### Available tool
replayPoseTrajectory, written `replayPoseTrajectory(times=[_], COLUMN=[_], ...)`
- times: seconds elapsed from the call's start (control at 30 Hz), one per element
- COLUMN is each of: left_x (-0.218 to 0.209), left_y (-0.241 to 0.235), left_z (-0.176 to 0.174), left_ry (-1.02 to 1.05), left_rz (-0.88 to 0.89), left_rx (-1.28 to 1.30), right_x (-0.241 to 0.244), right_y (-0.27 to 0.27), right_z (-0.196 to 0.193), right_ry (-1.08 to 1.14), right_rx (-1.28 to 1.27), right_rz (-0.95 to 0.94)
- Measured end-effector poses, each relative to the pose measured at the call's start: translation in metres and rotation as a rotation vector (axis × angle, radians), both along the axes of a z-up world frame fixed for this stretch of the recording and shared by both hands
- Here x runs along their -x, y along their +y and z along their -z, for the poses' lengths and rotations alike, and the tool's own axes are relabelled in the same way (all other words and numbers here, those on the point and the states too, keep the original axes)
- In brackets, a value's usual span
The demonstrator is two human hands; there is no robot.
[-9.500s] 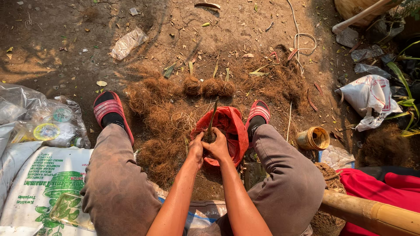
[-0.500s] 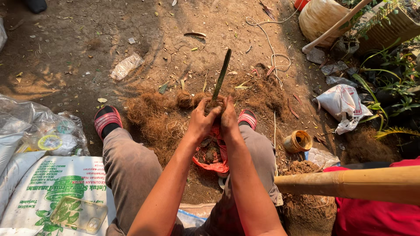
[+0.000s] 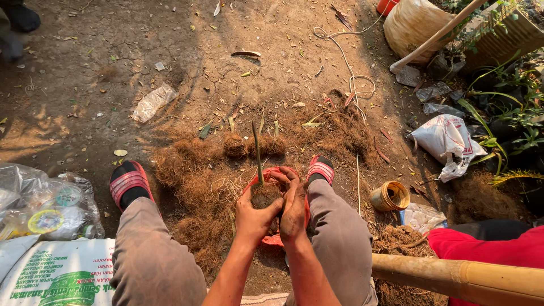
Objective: The person sits on the ground and wraps coconut fiber around small plant seedlings, securing them with twine. The wrapped seedlings are placed into a red bag.
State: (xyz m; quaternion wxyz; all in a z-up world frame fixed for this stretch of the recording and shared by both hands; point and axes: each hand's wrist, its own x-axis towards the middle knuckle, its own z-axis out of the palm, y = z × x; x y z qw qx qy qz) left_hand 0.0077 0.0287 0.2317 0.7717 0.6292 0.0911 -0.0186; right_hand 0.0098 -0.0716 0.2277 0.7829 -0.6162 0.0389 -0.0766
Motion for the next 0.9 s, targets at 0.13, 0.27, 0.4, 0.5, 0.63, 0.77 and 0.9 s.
replayPoseTrajectory(times=[0.13, 0.27, 0.4, 0.5, 0.63, 0.77, 0.9], left_x=[0.008, 0.01, 0.014, 0.013, 0.015, 0.016, 0.015], left_y=[-0.005, -0.006, -0.005, -0.001, 0.001, -0.004, -0.006], left_z=[-0.004, -0.006, -0.004, -0.003, 0.002, 0.013, 0.017], left_ry=[-0.182, -0.158, -0.162, -0.094, -0.114, -0.036, -0.041], left_rz=[-0.124, -0.055, -0.017, 0.094, 0.119, 0.025, -0.073], left_rx=[-0.272, -0.194, -0.16, -0.085, -0.024, -0.015, -0.149], right_x=[0.002, 0.009, 0.013, 0.016, 0.014, 0.016, 0.01], right_y=[0.006, 0.006, 0.003, 0.002, -0.001, 0.001, 0.011], right_z=[-0.005, -0.005, 0.0, 0.004, 0.014, 0.033, 0.045], right_ry=[0.004, 0.035, 0.068, 0.108, 0.105, 0.162, 0.142], right_rx=[-0.175, -0.207, -0.243, -0.228, -0.196, -0.277, -0.238], right_rz=[0.073, 0.093, 0.067, 0.068, 0.089, 0.086, 0.099])
